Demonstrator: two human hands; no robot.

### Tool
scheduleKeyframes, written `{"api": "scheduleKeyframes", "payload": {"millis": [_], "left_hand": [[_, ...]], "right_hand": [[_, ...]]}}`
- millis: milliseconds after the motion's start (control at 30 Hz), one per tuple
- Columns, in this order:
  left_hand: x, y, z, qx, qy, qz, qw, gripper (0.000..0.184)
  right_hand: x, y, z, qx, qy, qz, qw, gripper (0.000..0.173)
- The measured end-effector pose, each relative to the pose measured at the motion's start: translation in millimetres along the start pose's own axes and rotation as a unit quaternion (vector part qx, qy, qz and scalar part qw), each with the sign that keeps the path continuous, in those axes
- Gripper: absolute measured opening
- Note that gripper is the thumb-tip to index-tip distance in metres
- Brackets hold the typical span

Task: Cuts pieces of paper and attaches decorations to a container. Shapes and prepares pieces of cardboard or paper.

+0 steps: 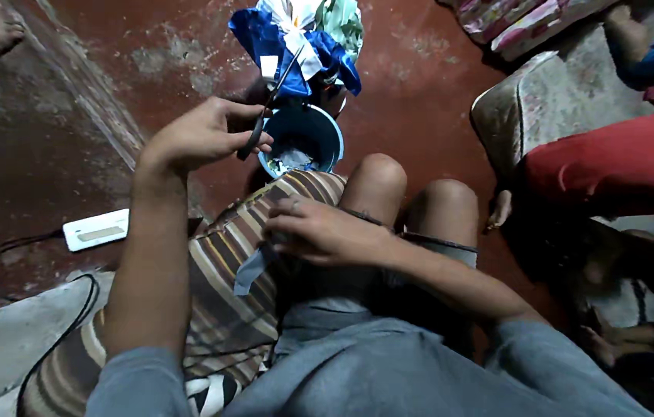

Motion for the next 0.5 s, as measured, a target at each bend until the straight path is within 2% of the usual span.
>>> {"api": "scheduleKeyframes", "payload": {"millis": [67,167,300,333,400,500], "left_hand": [[1.5,1.4,0.7,0.0,-0.009,-0.004,1.0,0.045],[-1.3,1.7,2.7,0.007,-0.007,-0.012,1.0,0.043],[-3.1,1.3,2.7,0.015,0.0,-0.018,1.0,0.042],[-2.6,1.4,2.6,0.019,-0.003,-0.021,1.0,0.042],[-2.1,1.9,1.9,0.022,-0.009,-0.02,1.0,0.042],[-1.2,3.1,0.5,0.037,-0.013,-0.009,0.999,0.041]], "right_hand": [[28.8,4.9,-5.2,-0.001,-0.017,0.057,0.998,0.028],[39.9,13.0,-7.9,0.013,-0.019,0.053,0.998,0.022],[12.1,7.8,-7.8,0.099,-0.082,0.001,0.992,0.051],[3.4,7.4,-6.8,0.108,-0.088,-0.006,0.99,0.053],[-15.6,12.3,-2.8,0.1,-0.078,-0.022,0.992,0.039],[-54.2,28.6,8.1,0.079,-0.037,-0.11,0.99,0.019]]}}
Point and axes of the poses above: each hand's wrist, its own z-axis away from the middle knuckle, its own x-axis out of the palm, y = z × x, the point moved 1 cm from there along -z, towards the middle knuckle, and after that the axes turned 8 degrees about -z, right-handed, at the moved point
